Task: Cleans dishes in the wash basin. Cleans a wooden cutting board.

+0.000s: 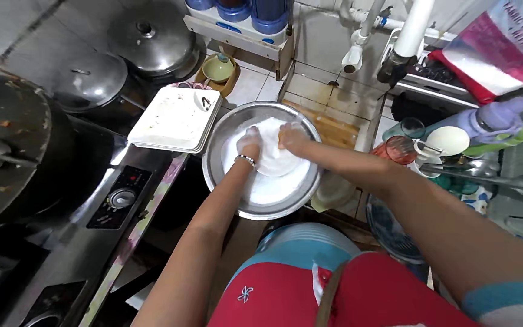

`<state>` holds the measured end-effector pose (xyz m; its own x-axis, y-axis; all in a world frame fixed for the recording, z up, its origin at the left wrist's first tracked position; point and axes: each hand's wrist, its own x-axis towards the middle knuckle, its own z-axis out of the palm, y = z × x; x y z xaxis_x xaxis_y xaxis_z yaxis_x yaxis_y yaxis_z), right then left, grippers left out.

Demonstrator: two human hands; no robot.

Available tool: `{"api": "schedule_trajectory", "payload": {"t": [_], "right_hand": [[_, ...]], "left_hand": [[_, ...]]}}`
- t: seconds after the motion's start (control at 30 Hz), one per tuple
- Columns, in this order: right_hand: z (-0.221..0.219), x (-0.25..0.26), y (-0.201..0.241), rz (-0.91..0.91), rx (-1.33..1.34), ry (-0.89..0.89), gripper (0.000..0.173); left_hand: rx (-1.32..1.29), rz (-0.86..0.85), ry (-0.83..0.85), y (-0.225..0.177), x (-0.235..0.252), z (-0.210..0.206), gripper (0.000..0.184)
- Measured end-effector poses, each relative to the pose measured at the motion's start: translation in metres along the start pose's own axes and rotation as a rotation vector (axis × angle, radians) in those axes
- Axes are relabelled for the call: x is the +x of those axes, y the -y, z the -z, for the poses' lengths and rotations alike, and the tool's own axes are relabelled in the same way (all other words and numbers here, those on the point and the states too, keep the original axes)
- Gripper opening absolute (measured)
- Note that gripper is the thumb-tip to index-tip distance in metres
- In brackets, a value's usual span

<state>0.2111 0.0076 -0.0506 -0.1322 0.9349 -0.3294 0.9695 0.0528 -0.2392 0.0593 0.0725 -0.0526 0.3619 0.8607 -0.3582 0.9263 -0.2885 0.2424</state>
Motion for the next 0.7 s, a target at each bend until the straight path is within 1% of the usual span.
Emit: {"api": "schedule_trajectory", "payload": {"t": [0.03,0.07,0.1,0.13,0.2,0.23,0.27,0.3,0.37,0.43,0.47,0.5,0.57,0.6,0.63,0.7], "right_hand": [[0.006,0.004,-0.001,-0.023,0.023,-0.072,0.032],[0.012,0.008,0.002,-0.038,0.061,-0.102,0.035],[0.013,0.013,0.007,-0.049,0.099,-0.118,0.037],[0.011,0.019,0.012,-0.056,0.121,-0.135,0.036],[0.007,0.028,0.023,-0.081,0.098,-0.144,0.035],[0.004,0.03,0.027,-0.087,0.067,-0.146,0.036],[-0.002,0.031,0.026,-0.082,0.024,-0.164,0.037],[-0.007,0.032,0.023,-0.078,-0.008,-0.182,0.04],[-0.01,0.023,0.024,-0.125,0.058,-0.128,0.049],[-0.004,0.006,0.033,-0.246,0.187,-0.034,0.059],[0.015,-0.001,0.041,-0.335,0.211,0.112,0.064],[0.038,-0.005,0.047,-0.413,0.225,0.313,0.067],[0.007,-0.005,0.035,-0.371,0.242,0.025,0.053],[0.003,-0.004,0.029,-0.354,0.262,-0.004,0.047],[0.005,-0.003,0.026,-0.354,0.276,0.011,0.043],[0.005,0.0,0.02,-0.366,0.336,-0.002,0.038]], "left_hand": [[0.058,-0.075,-0.034,-0.002,0.002,-0.006,0.047],[0.14,-0.162,0.009,-0.004,0.002,-0.012,0.061],[0.239,-0.235,0.082,-0.006,-0.002,-0.016,0.068],[0.313,-0.27,0.155,-0.01,-0.009,-0.019,0.06],[0.392,-0.294,0.453,-0.019,-0.025,-0.015,0.038],[0.369,-0.299,0.586,-0.019,-0.028,-0.015,0.035],[0.327,-0.288,0.671,-0.017,-0.029,-0.018,0.038],[0.31,-0.277,0.713,-0.015,-0.029,-0.02,0.042],[0.327,-0.23,0.714,-0.006,-0.029,-0.024,0.044],[0.309,-0.162,0.679,0.001,-0.028,-0.029,0.039],[0.285,-0.154,0.66,0.002,-0.026,-0.032,0.037],[0.246,-0.164,0.655,-0.001,-0.029,-0.033,0.037],[0.199,-0.256,0.691,-0.012,-0.036,-0.034,0.041],[0.176,-0.302,0.697,-0.016,-0.039,-0.036,0.047],[0.149,-0.326,0.675,-0.019,-0.043,-0.036,0.052],[0.122,-0.402,0.565,-0.015,-0.053,-0.034,0.049]]}}
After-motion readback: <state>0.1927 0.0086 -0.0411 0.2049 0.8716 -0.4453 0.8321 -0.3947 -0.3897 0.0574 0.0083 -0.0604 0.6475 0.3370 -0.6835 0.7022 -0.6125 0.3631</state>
